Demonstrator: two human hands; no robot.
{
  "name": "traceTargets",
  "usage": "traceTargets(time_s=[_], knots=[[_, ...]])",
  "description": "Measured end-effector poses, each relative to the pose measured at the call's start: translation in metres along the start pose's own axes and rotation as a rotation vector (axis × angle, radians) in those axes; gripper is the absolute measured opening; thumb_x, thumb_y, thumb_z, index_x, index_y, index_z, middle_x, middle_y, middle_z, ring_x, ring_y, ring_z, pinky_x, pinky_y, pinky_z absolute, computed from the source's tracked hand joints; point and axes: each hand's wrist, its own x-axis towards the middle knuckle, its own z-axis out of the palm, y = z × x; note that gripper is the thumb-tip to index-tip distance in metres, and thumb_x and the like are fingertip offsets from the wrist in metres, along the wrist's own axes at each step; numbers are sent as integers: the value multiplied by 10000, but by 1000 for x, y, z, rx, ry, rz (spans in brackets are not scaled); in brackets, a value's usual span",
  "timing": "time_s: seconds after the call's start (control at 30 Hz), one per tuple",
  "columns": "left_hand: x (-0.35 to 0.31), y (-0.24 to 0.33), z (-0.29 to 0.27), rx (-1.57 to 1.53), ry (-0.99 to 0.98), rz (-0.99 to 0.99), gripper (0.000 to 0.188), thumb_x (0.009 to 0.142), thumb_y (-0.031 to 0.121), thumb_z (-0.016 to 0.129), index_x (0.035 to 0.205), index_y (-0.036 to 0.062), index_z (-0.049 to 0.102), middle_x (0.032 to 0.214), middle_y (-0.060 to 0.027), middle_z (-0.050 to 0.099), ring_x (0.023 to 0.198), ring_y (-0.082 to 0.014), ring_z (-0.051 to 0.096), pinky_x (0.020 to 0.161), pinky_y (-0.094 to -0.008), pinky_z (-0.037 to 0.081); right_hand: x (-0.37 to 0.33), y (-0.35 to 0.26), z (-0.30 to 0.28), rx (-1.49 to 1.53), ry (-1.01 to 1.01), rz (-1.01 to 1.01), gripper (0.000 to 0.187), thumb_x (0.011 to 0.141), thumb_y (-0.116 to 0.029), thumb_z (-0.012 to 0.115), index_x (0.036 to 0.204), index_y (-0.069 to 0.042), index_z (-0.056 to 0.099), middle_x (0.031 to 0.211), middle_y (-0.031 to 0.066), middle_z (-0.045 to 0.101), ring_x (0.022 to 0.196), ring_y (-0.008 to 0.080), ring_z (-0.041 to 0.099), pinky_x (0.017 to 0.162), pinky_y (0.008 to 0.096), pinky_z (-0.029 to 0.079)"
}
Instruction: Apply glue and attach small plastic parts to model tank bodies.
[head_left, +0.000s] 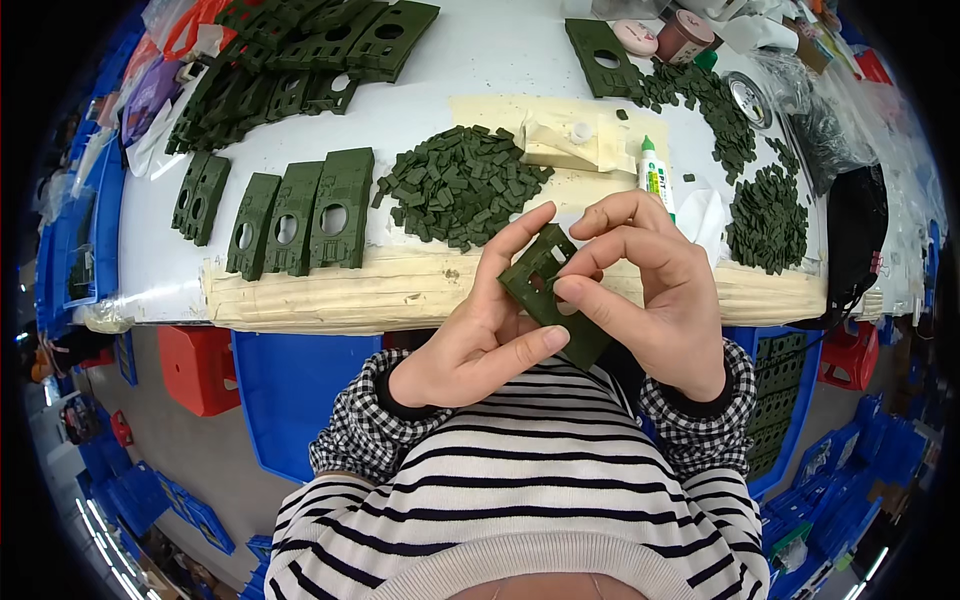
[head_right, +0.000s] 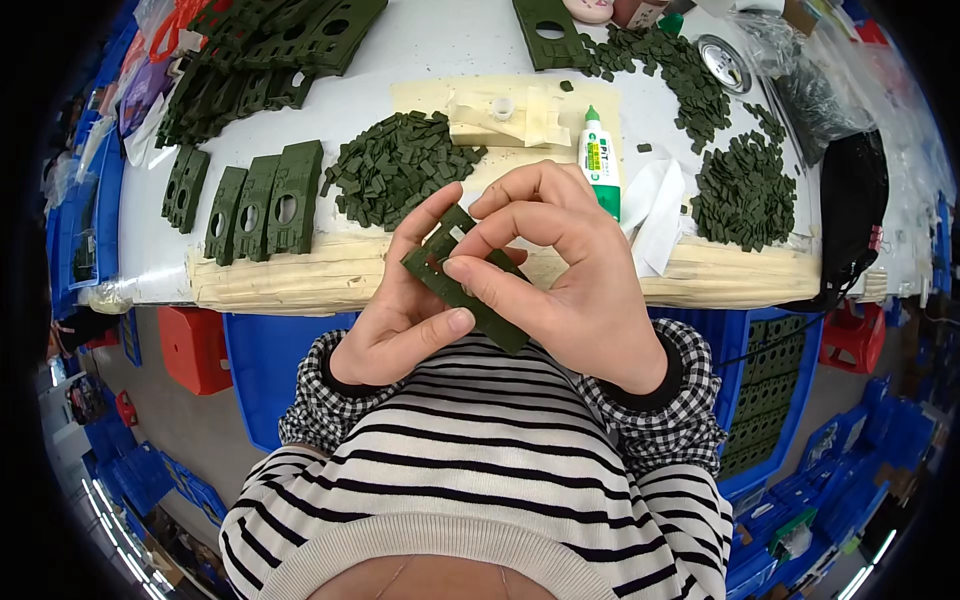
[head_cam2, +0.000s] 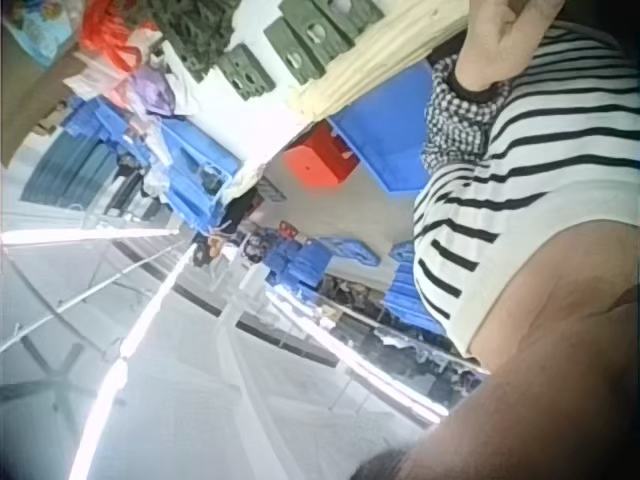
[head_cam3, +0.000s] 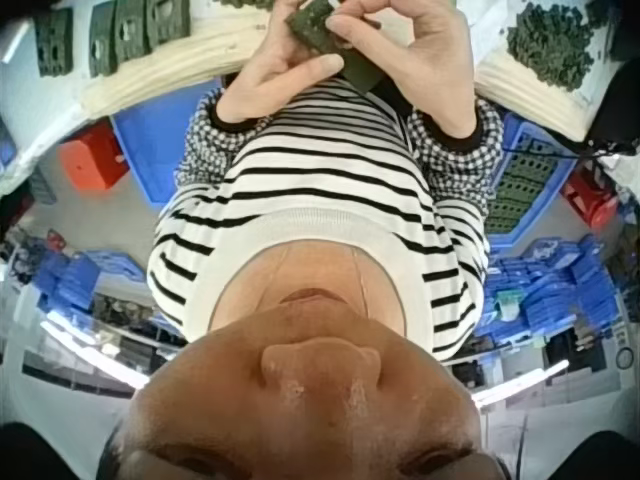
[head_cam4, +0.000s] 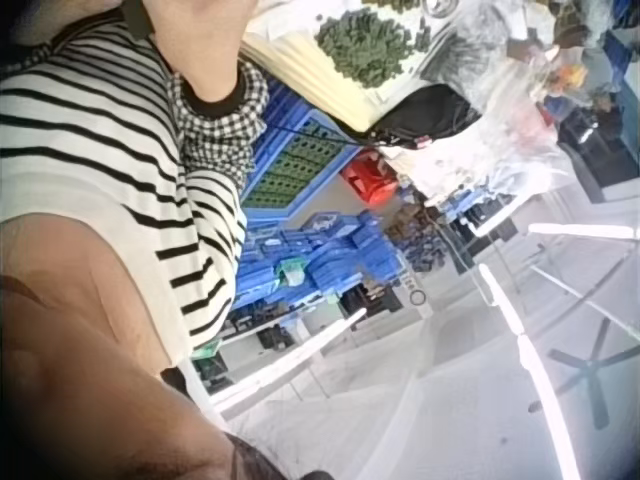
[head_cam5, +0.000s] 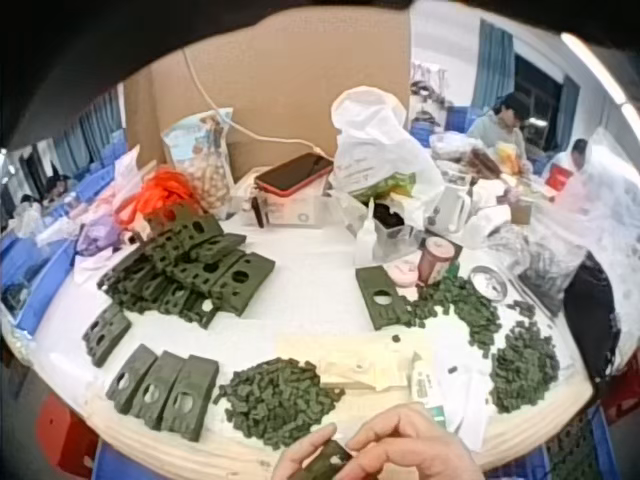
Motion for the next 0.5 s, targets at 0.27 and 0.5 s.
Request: traceTargets(time_s=[0.27,0.5], knots=[[1,-3,-3,34,-15,43,767,950,-4,460,1499,80,-69,1371,-156,366,1273,-202,396,1037,-353,359,4,-3,4,-37,-39,-13,76,747,-32,707,801,-5,662,1090,99,546,1069,190,489,945,316,369],[0,-3,-5,41,-14,35,763,952,-1,462,1499,75,-64,1361,-148,367,1262,-194,401,1034,-351,363,6,-3,5,-43,-64,10,70,747,-37,699,796,-6,660,1106,97,541,1078,186,481,942,312,373]])
